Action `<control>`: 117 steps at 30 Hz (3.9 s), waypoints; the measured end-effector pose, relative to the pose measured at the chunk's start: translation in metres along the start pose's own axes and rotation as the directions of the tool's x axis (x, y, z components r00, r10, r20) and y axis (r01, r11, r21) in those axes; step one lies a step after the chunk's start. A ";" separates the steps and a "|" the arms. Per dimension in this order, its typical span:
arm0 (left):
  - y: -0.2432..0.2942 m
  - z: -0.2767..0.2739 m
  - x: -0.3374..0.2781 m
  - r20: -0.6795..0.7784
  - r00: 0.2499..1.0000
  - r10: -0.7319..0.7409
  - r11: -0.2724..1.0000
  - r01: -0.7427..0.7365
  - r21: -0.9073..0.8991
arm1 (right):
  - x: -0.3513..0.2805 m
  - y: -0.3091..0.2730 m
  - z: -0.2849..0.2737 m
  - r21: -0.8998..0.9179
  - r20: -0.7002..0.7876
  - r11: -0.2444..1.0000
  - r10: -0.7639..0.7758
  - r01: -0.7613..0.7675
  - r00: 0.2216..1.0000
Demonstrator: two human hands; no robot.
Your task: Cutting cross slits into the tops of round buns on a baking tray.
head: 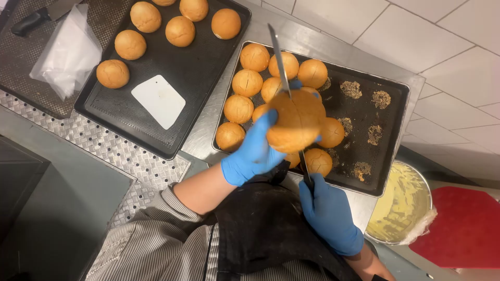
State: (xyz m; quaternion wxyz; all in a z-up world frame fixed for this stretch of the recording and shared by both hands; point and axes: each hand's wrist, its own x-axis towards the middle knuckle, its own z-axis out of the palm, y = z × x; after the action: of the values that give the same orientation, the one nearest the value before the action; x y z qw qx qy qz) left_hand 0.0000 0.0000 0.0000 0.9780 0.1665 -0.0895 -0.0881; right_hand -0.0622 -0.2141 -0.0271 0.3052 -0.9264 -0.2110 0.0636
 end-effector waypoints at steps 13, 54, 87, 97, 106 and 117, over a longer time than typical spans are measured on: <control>-0.024 -0.033 -0.001 -0.271 0.956 0.116 0.869 0.034 0.493 | 0.030 -0.005 -0.019 -0.083 -0.171 0.996 -0.027 0.013 0.985; 0.271 -0.460 0.070 -0.745 0.202 0.636 0.696 0.268 0.666 | 0.173 0.280 0.098 0.608 -0.377 0.749 0.565 -0.264 0.734; 0.282 -0.305 -0.017 -0.640 0.622 0.451 -0.505 0.769 0.391 | 0.041 0.268 0.082 -0.048 -0.511 0.788 0.508 -0.614 0.693; 0.215 -0.298 -0.130 -0.523 0.671 0.525 -0.572 0.733 0.368 | 0.061 0.187 0.084 -0.356 -0.536 0.878 0.089 -0.320 0.839; 0.211 -0.323 -0.135 -0.041 0.906 0.422 -0.699 0.354 0.622 | 0.257 -0.063 0.285 0.538 0.180 0.833 0.034 -0.127 0.983; 0.260 -0.346 -0.148 -0.103 0.984 0.148 -0.636 0.174 0.751 | 0.328 -0.172 0.385 -0.311 0.003 0.903 0.314 -0.297 0.950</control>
State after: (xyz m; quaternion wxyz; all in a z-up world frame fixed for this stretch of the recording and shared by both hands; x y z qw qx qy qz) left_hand -0.0352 0.3787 -0.2537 0.2638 0.9632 -0.0274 0.0437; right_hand 0.0791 0.2587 -0.2318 0.1384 -0.9820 -0.0786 0.1018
